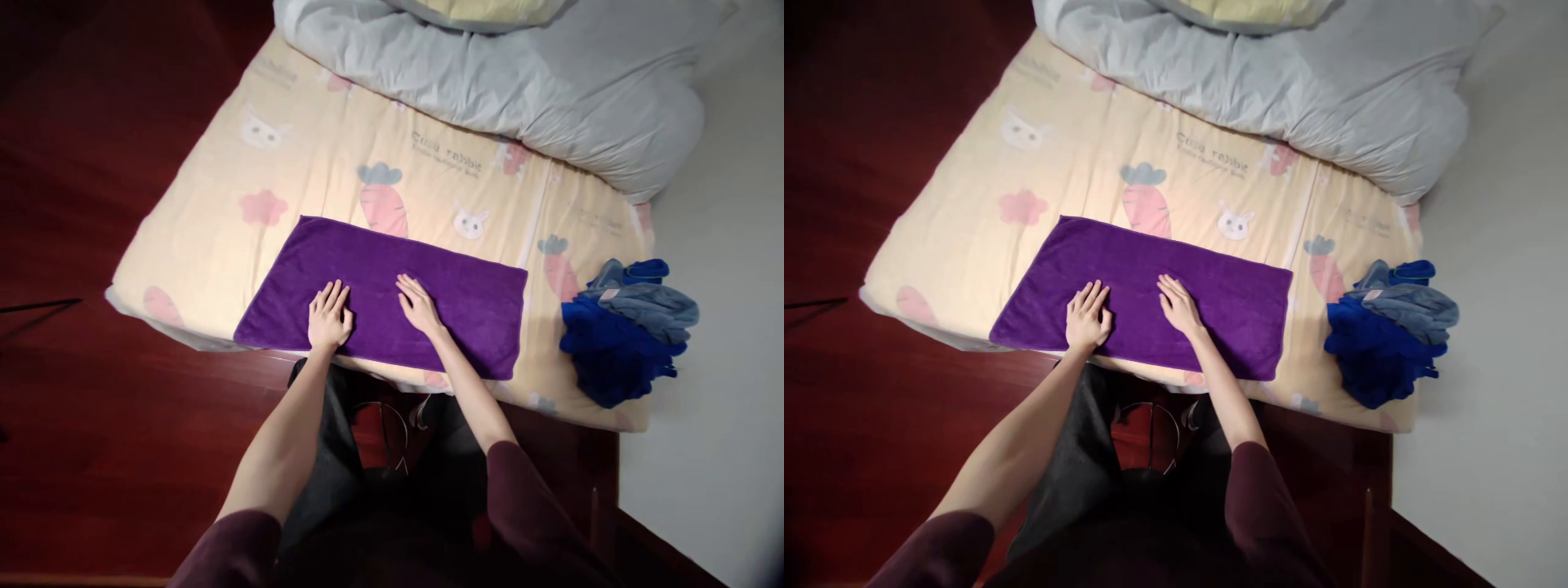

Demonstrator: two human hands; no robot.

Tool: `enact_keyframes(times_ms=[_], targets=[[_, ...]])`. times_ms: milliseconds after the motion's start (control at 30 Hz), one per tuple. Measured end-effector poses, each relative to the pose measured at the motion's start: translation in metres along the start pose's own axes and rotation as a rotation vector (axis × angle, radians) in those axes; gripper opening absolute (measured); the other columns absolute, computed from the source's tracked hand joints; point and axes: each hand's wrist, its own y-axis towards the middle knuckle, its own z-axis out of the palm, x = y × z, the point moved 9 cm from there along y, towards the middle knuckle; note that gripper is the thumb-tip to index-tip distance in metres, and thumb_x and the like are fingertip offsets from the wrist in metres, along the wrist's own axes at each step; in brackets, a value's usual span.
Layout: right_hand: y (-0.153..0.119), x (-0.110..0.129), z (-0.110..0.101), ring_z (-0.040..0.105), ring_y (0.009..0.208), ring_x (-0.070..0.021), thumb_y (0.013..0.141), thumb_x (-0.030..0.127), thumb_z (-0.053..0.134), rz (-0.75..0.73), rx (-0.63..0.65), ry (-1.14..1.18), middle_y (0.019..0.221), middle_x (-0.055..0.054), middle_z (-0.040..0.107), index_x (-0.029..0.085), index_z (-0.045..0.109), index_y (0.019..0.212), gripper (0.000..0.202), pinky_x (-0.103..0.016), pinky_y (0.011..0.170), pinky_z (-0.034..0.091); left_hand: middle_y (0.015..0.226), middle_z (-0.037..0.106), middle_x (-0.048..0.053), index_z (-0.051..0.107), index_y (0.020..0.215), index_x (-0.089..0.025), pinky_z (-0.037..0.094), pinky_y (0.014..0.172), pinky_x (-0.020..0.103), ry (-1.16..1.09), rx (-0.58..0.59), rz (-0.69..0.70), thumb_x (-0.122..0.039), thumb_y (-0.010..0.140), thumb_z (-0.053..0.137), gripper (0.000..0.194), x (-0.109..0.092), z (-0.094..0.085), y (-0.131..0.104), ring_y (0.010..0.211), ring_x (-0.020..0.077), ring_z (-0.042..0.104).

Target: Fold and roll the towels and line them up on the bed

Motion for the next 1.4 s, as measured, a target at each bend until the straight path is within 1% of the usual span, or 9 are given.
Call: enact_keyframes(times_ms=[167,267,367,500,733,967,1133,1267,1400], targets=[[-0.033,-0.07,-0.1,0.041,0.15,-0.0194,0.104,0.031,0.042,0.138,-0.167,-0.17,0.155,-0.008,0.053,0.02,0.064,0.14,0.044,-0.045,0.13,0.025,0.163,0.042,0.005,0.052,0.151,-0.025,0.02,0.127,0.056,-0.043,0.015,-0.013,-0.025,0.087,0.049,0.064,-0.001,0.0,0.0,0.154,0.0295,0.033],[-0.054,-0.104,-0.151,0.04,0.151,-0.0189,0.104,0.031,0.039,0.219,-0.24,-0.281,0.155,-0.01,0.053,0.015,0.062,0.142,0.047,-0.043,0.13,0.026,0.163,0.041,0.006,0.052,0.152,-0.025,0.019,0.127,0.056,-0.051,0.016,-0.014,-0.025,0.086,0.05,0.066,-0.001,0.0,0.0,0.154,0.03,0.032],[-0.067,-0.131,-0.186,0.038,0.152,-0.0181,0.103,0.029,0.035,0.318,-0.286,-0.402,0.157,-0.011,0.051,0.014,0.058,0.144,0.05,-0.042,0.13,0.026,0.163,0.041,0.005,0.051,0.152,-0.026,0.02,0.126,0.057,-0.036,0.01,-0.01,-0.025,0.086,0.05,0.066,-0.001,0.0,-0.001,0.154,0.0301,0.033],[-0.072,-0.155,-0.218,0.034,0.154,-0.0201,0.101,0.025,0.033,0.477,-0.411,-0.55,0.16,-0.013,0.046,0.01,0.053,0.148,0.054,-0.044,0.13,0.024,0.162,0.043,0.005,0.052,0.152,-0.026,0.021,0.126,0.056,-0.015,0.004,0.0,-0.025,0.087,0.05,0.065,0.0,0.001,-0.001,0.153,0.0298,0.034],[-0.07,-0.164,-0.232,0.03,0.155,-0.0248,0.099,0.024,0.032,0.656,-0.523,-0.666,0.162,-0.016,0.041,0.01,0.048,0.152,0.058,-0.054,0.128,0.022,0.162,0.044,0.005,0.052,0.151,-0.025,0.022,0.127,0.054,0.013,-0.009,0.001,-0.026,0.09,0.047,0.062,-0.001,0.002,-0.001,0.153,0.0283,0.034],[-0.07,-0.167,-0.234,0.034,0.152,-0.0284,0.095,0.024,0.037,0.63,-0.59,-0.64,0.158,-0.018,0.047,0.013,0.053,0.148,0.057,-0.06,0.125,0.022,0.162,0.043,0.005,0.048,0.155,-0.026,0.024,0.127,0.053,0.137,0.041,-0.013,-0.027,0.093,0.042,0.062,-0.008,0.004,0.001,0.154,0.0266,0.033],[-0.069,-0.17,-0.235,0.038,0.15,-0.0313,0.091,0.023,0.041,0.606,-0.624,-0.622,0.154,-0.019,0.051,0.013,0.056,0.145,0.057,-0.062,0.123,0.024,0.167,0.034,0.006,0.043,0.158,-0.024,0.022,0.127,0.053,0.248,0.156,0.037,-0.03,0.096,0.04,0.063,-0.012,0.005,0.005,0.156,0.0277,0.028],[-0.068,-0.166,-0.236,0.041,0.147,-0.0323,0.09,0.022,0.042,0.589,-0.62,-0.631,0.153,-0.019,0.052,0.014,0.058,0.144,0.056,-0.062,0.122,0.026,0.167,0.033,0.005,0.048,0.155,-0.025,0.019,0.129,0.053,0.264,0.271,0.123,-0.036,0.098,0.04,0.059,-0.003,0.004,0.038,0.158,0.0276,0.023],[-0.068,-0.165,-0.236,0.041,0.147,-0.0321,0.092,0.023,0.04,0.586,-0.622,-0.628,0.153,-0.02,0.052,0.014,0.057,0.144,0.055,-0.063,0.121,0.026,0.17,0.025,0.009,0.043,0.157,-0.019,0.016,0.129,0.055,0.263,0.178,0.03,-0.042,0.1,0.037,0.062,0.027,-0.005,0.104,0.159,0.0286,0.017]])
